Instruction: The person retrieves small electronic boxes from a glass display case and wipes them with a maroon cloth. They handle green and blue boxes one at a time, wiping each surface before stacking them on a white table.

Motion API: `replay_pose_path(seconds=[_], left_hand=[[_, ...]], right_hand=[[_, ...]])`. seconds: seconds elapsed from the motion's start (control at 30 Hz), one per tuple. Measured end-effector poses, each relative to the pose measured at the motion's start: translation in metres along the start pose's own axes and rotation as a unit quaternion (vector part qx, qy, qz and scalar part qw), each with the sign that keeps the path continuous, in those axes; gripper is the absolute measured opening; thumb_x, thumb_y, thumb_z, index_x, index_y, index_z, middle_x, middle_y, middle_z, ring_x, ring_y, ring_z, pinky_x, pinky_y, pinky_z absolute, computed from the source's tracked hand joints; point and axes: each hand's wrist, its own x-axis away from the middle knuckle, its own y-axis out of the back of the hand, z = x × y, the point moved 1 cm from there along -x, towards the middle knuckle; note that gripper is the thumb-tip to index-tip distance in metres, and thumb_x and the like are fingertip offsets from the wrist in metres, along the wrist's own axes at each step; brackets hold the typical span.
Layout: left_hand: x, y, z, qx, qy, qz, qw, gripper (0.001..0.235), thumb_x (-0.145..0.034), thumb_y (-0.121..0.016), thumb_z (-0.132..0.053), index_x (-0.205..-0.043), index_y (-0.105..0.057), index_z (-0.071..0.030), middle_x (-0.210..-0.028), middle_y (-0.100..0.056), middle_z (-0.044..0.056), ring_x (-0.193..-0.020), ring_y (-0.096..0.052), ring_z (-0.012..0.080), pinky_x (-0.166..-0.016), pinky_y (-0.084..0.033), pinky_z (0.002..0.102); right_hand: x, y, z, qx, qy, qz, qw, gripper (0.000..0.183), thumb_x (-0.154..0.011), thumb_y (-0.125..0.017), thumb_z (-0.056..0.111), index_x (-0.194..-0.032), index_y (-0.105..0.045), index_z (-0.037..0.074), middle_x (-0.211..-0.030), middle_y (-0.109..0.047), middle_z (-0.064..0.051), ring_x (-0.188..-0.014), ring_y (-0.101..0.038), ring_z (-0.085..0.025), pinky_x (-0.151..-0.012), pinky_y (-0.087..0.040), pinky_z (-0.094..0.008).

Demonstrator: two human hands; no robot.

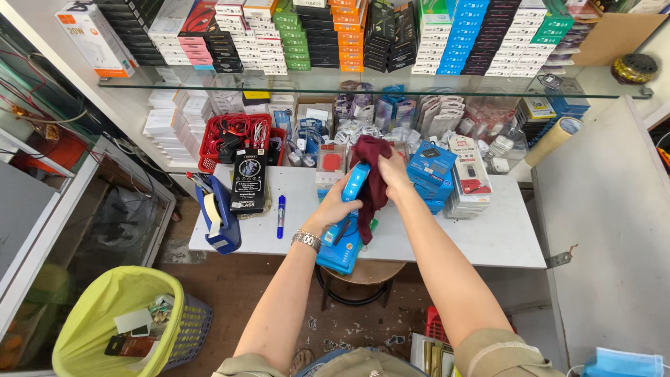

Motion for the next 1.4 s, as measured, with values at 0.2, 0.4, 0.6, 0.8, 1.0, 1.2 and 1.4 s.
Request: replay_pose_path(seconds=[0.2, 0.4, 0.6, 0.8, 1.0, 1.2, 1.4], left_hand=[[-0.004, 0.021, -0.013, -0.007, 0.106, -0.01, 0.994, 0.059, -0.085, -0.074, -0.012, -0.14, -0.055, -0.007, -0.115, -0.07, 0.009, -0.101, -0.067, 0.0164, -0.09, -0.055, 0.034], [-0.011, 0.039, -0.008, 0.313, 0.146, -0.091, 0.934, 0.062, -0.087, -0.077, -0.027, -0.139, -0.057, 0.0, -0.118, -0.071, 0.01, -0.104, -0.068, 0.0197, -0.092, -0.055, 0.038], [-0.02, 0.018, 0.0, -0.037, 0.003, -0.246, 0.969, 0.087, -0.091, -0.077, -0.039, -0.156, -0.032, -0.003, -0.155, -0.043, 0.016, -0.143, -0.042, 0.0243, -0.115, -0.035, 0.038], [-0.018, -0.016, -0.022, 0.29, 0.089, -0.137, 0.943, 0.094, -0.088, -0.063, -0.06, -0.159, -0.033, -0.007, -0.16, -0.043, 0.015, -0.147, -0.04, 0.026, -0.117, -0.033, 0.037], [-0.012, -0.025, -0.026, 0.247, 0.152, -0.142, 0.946, 0.075, -0.085, -0.075, -0.042, -0.147, -0.049, -0.008, -0.135, -0.064, 0.01, -0.122, -0.061, 0.0192, -0.099, -0.05, 0.037], [-0.021, 0.01, 0.004, 0.256, 0.104, -0.265, 0.924, 0.065, -0.097, -0.075, -0.043, -0.135, -0.066, 0.009, -0.111, -0.076, 0.011, -0.095, -0.072, 0.0174, -0.08, -0.058, 0.031], [-0.033, -0.004, 0.018, -0.211, -0.006, -0.299, 0.931, 0.075, -0.096, -0.072, -0.041, -0.153, -0.043, -0.001, -0.147, -0.055, 0.021, -0.137, -0.052, 0.031, -0.112, -0.042, 0.039]], right_hand=[[0.004, 0.002, 0.003, -0.059, -0.03, 0.028, 0.997, 0.038, -0.094, -0.07, 0.025, -0.129, -0.064, 0.01, -0.113, -0.073, -0.003, -0.102, -0.068, -0.018, -0.089, -0.054, -0.036], [0.028, 0.0, 0.01, -0.18, -0.169, 0.115, 0.962, 0.048, -0.09, -0.066, 0.038, -0.127, -0.064, 0.008, -0.118, -0.074, -0.01, -0.103, -0.071, -0.023, -0.087, -0.058, -0.039], [0.051, -0.029, 0.009, 0.017, 0.041, 0.063, 0.997, 0.05, -0.087, -0.075, 0.029, -0.13, -0.062, 0.006, -0.126, -0.07, -0.007, -0.111, -0.067, -0.019, -0.093, -0.054, -0.035], [0.034, -0.044, -0.017, -0.025, 0.021, 0.029, 0.999, 0.052, -0.101, -0.057, 0.047, -0.137, -0.059, 0.01, -0.133, -0.065, -0.002, -0.12, -0.061, -0.015, -0.101, -0.046, -0.031], [0.013, -0.019, -0.028, 0.06, 0.097, -0.038, 0.993, 0.053, -0.1, -0.058, 0.044, -0.134, -0.062, 0.005, -0.127, -0.071, -0.01, -0.115, -0.066, -0.021, -0.099, -0.049, -0.034], [0.039, -0.007, 0.008, 0.061, 0.062, 0.084, 0.993, 0.06, -0.085, -0.078, 0.03, -0.137, -0.056, 0.008, -0.13, -0.067, -0.004, -0.117, -0.063, -0.018, -0.099, -0.048, -0.034], [0.054, -0.018, 0.032, 0.171, 0.156, -0.056, 0.971, 0.065, -0.086, -0.077, 0.035, -0.14, -0.056, 0.006, -0.129, -0.068, -0.006, -0.119, -0.063, -0.018, -0.101, -0.048, -0.032]])
